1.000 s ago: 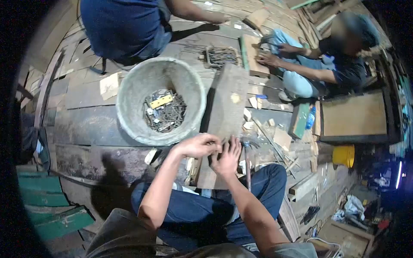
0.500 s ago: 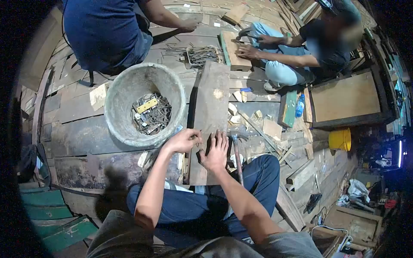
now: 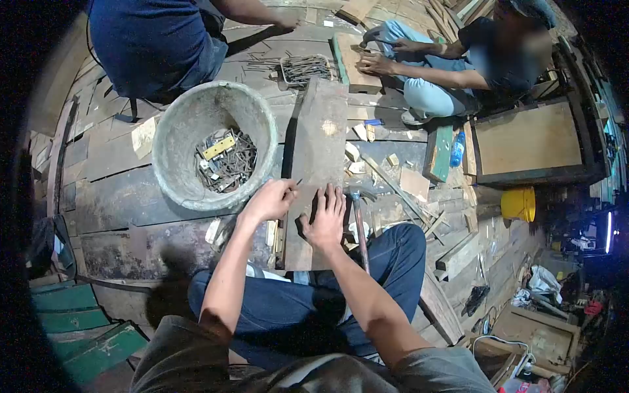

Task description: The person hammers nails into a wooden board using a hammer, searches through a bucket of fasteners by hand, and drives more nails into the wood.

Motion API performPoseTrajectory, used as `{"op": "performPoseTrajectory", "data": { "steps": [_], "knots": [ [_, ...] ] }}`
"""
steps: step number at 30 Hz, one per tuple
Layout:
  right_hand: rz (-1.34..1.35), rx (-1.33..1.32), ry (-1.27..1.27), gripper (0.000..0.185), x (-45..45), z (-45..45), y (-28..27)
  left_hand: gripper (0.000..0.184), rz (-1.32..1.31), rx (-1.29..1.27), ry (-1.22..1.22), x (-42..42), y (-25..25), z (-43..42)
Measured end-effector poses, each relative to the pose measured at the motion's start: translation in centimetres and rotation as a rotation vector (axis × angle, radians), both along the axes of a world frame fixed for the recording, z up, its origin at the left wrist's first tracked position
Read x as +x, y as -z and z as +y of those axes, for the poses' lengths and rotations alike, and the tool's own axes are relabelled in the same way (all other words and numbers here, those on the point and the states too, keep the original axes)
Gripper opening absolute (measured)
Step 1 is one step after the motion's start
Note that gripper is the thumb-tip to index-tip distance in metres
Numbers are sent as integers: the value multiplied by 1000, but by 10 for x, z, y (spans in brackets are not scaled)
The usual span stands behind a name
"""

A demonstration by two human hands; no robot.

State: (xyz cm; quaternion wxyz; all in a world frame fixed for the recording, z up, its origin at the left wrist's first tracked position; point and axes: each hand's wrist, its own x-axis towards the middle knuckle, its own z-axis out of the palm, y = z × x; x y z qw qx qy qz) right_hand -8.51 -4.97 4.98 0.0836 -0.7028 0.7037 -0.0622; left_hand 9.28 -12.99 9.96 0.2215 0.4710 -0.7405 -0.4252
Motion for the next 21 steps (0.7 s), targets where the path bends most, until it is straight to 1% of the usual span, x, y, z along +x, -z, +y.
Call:
{"op": "performPoseTrajectory", "data": {
  "steps": [3, 7, 9, 10, 13, 14, 17, 18, 19, 20, 21],
  "knots": [
    [-22, -30, -4, 84, -1, 1, 0, 20, -64, 83, -11, 0, -10, 0],
    [-41, -16, 0, 87, -2, 4, -4, 20, -87, 36, 1, -1, 1, -3],
    [-83, -39, -13, 87, -4, 7, -9, 20, -88, 28, 17, -2, -2, -5],
    [-78, -29, -14, 87, -5, 7, -9, 21, -91, 10, -13, -5, -3, -4],
    [-158, -69, -27, 88, -13, 10, -1, 22, -144, -66, 48, -7, -19, -1],
    [-221, -211, -33, 83, -15, 9, 13, 23, -149, -37, 6, -7, -17, 2],
    [-368, -226, -82, 74, -31, 5, 30, 21, -22, -86, -169, -2, -17, 38],
    [-469, -297, -100, 64, -39, 3, 41, 21, -82, -29, -216, -4, -31, 57],
    [-579, -373, -131, 57, -46, 5, 34, 21, -94, -18, -238, -6, -29, 71],
    [-736, -293, -99, 51, -54, 9, 28, 20, -77, -32, -255, -8, -26, 85],
    [-890, -203, -64, 46, -59, 19, 7, 20, -61, -41, -270, -12, -26, 99]
  ]
}}
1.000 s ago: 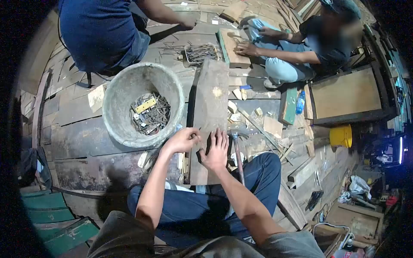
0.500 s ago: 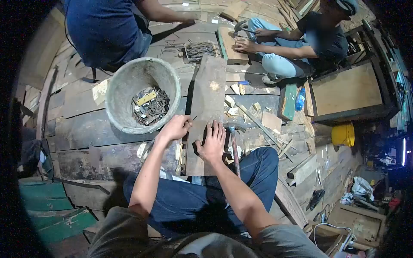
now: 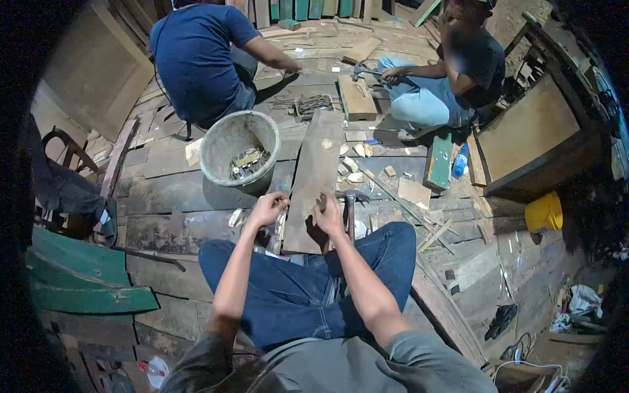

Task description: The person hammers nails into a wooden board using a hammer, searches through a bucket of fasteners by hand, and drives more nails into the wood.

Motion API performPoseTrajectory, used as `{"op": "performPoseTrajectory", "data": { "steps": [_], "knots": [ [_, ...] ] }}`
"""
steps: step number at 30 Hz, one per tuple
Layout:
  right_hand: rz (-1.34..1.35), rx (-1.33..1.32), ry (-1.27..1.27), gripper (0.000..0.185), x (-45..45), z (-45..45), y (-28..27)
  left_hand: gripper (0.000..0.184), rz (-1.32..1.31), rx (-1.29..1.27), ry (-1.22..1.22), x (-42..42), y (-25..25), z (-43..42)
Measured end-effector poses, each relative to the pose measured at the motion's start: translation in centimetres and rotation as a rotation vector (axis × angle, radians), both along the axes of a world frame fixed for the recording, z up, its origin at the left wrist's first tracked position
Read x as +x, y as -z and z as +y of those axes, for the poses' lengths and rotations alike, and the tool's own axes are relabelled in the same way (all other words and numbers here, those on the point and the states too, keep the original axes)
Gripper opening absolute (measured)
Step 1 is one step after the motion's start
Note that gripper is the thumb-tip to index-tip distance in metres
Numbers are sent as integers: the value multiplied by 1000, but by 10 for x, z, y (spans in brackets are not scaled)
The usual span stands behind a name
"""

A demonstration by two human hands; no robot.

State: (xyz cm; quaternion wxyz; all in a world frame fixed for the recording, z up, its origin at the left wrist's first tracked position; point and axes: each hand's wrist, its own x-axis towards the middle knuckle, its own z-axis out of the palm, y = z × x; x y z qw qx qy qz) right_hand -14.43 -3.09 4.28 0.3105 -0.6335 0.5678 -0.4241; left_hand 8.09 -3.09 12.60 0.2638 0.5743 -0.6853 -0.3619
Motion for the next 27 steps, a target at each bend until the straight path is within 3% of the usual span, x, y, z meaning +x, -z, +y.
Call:
{"op": "performPoseTrajectory", "data": {
  "steps": [1, 2, 5, 8, 9, 11, 15, 18, 22, 25, 27],
  "knots": [
    [57, 5, 33, 38, -3, 12, -22, 19, 60, -51, -41, -6, 1, 14],
    [140, -156, 62, 32, -8, 23, -41, 19, 31, -51, -70, -13, -1, 21],
    [134, -284, 141, 29, -24, 33, -37, 18, -30, -17, -138, -31, 9, 36],
    [284, -230, 241, 33, -37, 42, -37, 16, -57, -276, -144, -37, 50, 39],
    [292, -208, 255, 33, -41, 45, -34, 16, -50, -154, -163, -41, 51, 39],
    [310, -164, 274, 34, -44, 48, -29, 16, -65, -183, -145, -44, 53, 41],
    [221, -80, 151, 27, -38, 48, -27, 18, 2, -109, -126, -44, 46, 40],
    [136, -88, 46, 31, -32, 43, -35, 22, 26, -60, -68, -46, 38, 38],
    [22, 126, 45, 41, -22, 42, -49, 20, 116, -44, 49, -49, 31, 43],
    [26, -1, 37, 42, -20, 42, -49, 18, 79, -172, 124, -49, 33, 42],
    [169, -147, 1, 30, -23, 44, -51, 18, 44, -236, 149, -49, 36, 42]
  ]
}}
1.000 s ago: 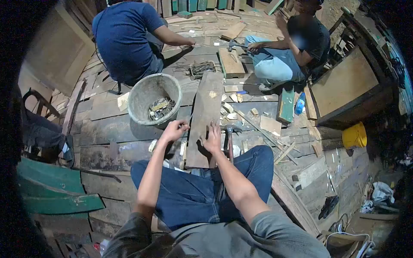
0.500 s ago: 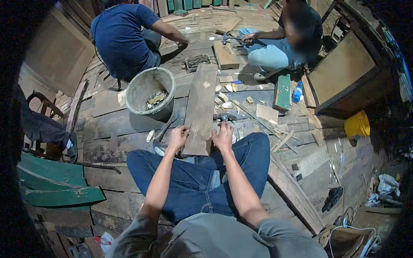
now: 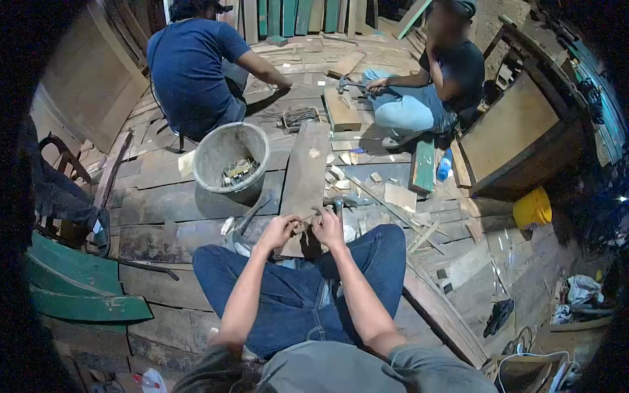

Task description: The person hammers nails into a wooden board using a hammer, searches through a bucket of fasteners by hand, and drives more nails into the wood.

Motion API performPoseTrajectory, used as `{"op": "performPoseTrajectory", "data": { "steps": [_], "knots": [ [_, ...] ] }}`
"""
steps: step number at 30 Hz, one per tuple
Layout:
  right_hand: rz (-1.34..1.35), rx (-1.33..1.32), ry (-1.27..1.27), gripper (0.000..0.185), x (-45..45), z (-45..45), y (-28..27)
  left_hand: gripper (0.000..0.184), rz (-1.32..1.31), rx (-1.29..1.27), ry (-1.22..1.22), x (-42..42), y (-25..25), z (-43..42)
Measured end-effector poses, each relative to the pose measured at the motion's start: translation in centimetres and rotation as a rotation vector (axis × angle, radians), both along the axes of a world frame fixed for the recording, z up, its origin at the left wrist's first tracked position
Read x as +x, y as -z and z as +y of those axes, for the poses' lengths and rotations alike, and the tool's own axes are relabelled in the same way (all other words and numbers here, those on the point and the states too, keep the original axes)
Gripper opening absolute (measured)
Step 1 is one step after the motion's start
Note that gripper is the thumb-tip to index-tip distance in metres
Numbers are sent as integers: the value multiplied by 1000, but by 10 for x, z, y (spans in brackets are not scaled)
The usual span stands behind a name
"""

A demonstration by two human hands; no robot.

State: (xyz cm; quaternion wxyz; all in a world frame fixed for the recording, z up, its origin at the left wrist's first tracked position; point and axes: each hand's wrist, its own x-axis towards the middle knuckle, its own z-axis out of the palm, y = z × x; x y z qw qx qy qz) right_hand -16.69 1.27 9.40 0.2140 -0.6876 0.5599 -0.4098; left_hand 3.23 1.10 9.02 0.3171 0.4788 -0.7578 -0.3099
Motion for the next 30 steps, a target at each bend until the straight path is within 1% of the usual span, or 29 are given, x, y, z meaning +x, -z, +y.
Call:
{"op": "performPoseTrajectory", "data": {
  "steps": [3, 5, 7, 8, 11, 12, 13, 14, 15, 16, 17, 19, 20, 21, 22, 23, 25, 26, 27, 28, 29, 30],
  "knots": [
    [92, -129, -40, 16, -4, 3, 1, 17, -57, -38, -33, 0, -12, 4],
    [166, -46, -78, 15, -9, 3, 10, 15, -23, -177, -57, 5, 4, -5],
    [30, 172, -124, 17, -5, 9, 5, 17, -48, -250, -149, 4, -2, -5],
    [14, 165, -72, 18, -4, 11, 5, 24, 3, -262, -274, -1, 2, -7],
    [-34, 172, 110, 19, 9, 17, 17, 38, 27, 139, -532, -13, 4, 0],
    [-7, 153, 112, 19, 15, 22, 4, 52, -63, 240, -477, -14, 24, -6],
    [18, 133, 114, 19, 22, 28, -9, 58, 68, 466, -374, -16, 28, -6],
    [-15, 62, 107, 19, 25, 23, 17, 57, 134, 560, -352, -16, 33, -2],
    [-4, 101, 55, 18, 31, 28, -5, 55, 201, 646, -322, -17, 32, -4],
    [31, 134, 44, 18, 36, 35, -12, 50, 258, 415, -276, -18, 42, -4],
    [59, 147, 38, 17, 41, 31, -18, 41, 248, 403, -279, -16, 31, -2],
    [71, -13, -2, 18, 43, 32, -11, 35, 277, 288, -320, -14, 44, -9],
    [117, 19, -51, 20, 40, 31, -10, 33, 300, 315, -293, -9, 51, -13],
    [97, 88, -51, 21, 37, 33, -10, 31, 321, 347, -272, -6, 54, -12],
    [96, 186, -74, 22, 31, 31, -13, 29, 278, 351, -211, -2, 37, -10],
    [91, 291, -102, 24, 27, 31, -16, 29, 268, 337, -279, -7, 10, 0],
    [9, 216, -56, 23, 12, 29, -22, 32, 304, 373, -199, -2, 19, -4],
    [149, 193, -26, 21, 3, 24, -25, 33, 278, 299, -154, -3, 19, -10],
    [-1, 69, 44, 20, 0, 26, -15, 35, 251, 261, -124, -2, 23, -7],
    [-135, 163, 47, 20, -3, 23, -13, 36, 167, 301, -146, -5, 2, 0],
    [-115, 168, 38, 25, -9, 19, -2, 36, 259, 133, -102, -8, 7, 2],
    [-105, 226, 25, 30, -9, 20, -13, 35, 235, 188, -99, -10, 0, 6]
  ]
}}
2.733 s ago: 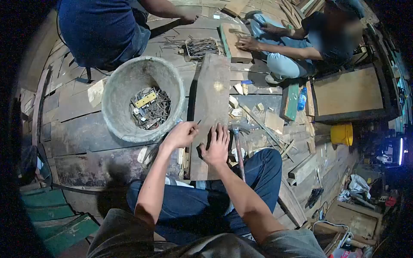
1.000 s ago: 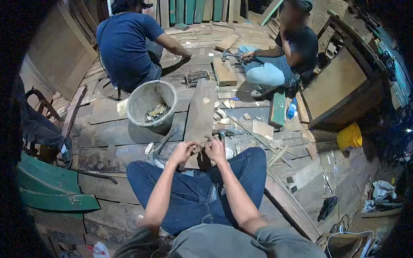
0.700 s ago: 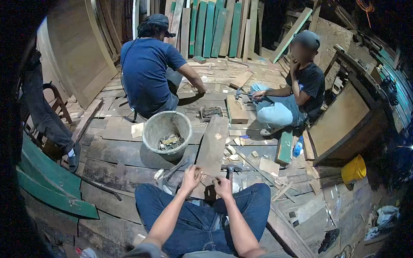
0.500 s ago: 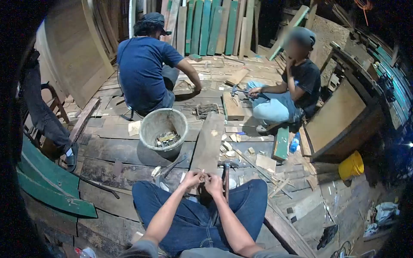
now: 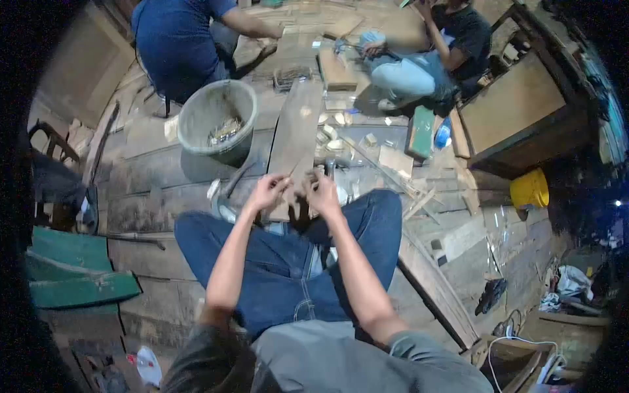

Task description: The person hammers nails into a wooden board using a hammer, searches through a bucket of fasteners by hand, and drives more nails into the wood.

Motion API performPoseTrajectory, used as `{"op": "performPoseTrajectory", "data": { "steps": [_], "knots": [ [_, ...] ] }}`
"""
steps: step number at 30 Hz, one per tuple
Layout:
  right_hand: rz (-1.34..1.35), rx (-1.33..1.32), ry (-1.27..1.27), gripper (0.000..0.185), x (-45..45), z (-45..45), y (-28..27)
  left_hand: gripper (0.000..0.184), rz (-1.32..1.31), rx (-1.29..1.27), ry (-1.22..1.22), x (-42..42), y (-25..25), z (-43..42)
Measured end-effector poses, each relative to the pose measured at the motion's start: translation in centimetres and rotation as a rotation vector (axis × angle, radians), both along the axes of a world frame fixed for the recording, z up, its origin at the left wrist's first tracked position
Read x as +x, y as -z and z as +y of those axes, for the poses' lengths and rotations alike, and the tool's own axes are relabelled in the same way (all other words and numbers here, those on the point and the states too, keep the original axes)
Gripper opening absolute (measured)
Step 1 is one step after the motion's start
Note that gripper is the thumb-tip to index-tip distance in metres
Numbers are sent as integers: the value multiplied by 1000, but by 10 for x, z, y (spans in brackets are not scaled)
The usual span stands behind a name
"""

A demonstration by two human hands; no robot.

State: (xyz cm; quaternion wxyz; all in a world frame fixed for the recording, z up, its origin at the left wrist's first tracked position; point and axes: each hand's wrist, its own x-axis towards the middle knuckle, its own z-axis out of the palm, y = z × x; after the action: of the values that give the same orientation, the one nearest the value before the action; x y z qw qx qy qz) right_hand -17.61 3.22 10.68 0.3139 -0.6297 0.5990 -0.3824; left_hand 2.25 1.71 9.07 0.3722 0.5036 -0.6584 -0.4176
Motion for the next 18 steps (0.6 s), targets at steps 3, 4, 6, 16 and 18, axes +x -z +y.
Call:
{"op": "performPoseTrajectory", "data": {
  "steps": [3, 4, 6, 16, 18],
  "knots": [
    [14, 27, -44, 40, -2, -4, -21, 33, -68, 67, 64, -4, -27, 7],
    [2, 17, -53, 37, -2, -7, -17, 30, -59, 23, 78, -3, -22, 6],
    [-16, 53, -104, 33, 1, -10, -19, 26, -125, -112, 70, 0, -14, 5],
    [-616, 247, -44, 17, -1, -24, 16, 19, -203, -159, 48, -3, -34, 9],
    [-761, 314, 13, 18, -2, -25, 16, 19, -148, -165, 34, -1, -29, 8]
  ]
}}
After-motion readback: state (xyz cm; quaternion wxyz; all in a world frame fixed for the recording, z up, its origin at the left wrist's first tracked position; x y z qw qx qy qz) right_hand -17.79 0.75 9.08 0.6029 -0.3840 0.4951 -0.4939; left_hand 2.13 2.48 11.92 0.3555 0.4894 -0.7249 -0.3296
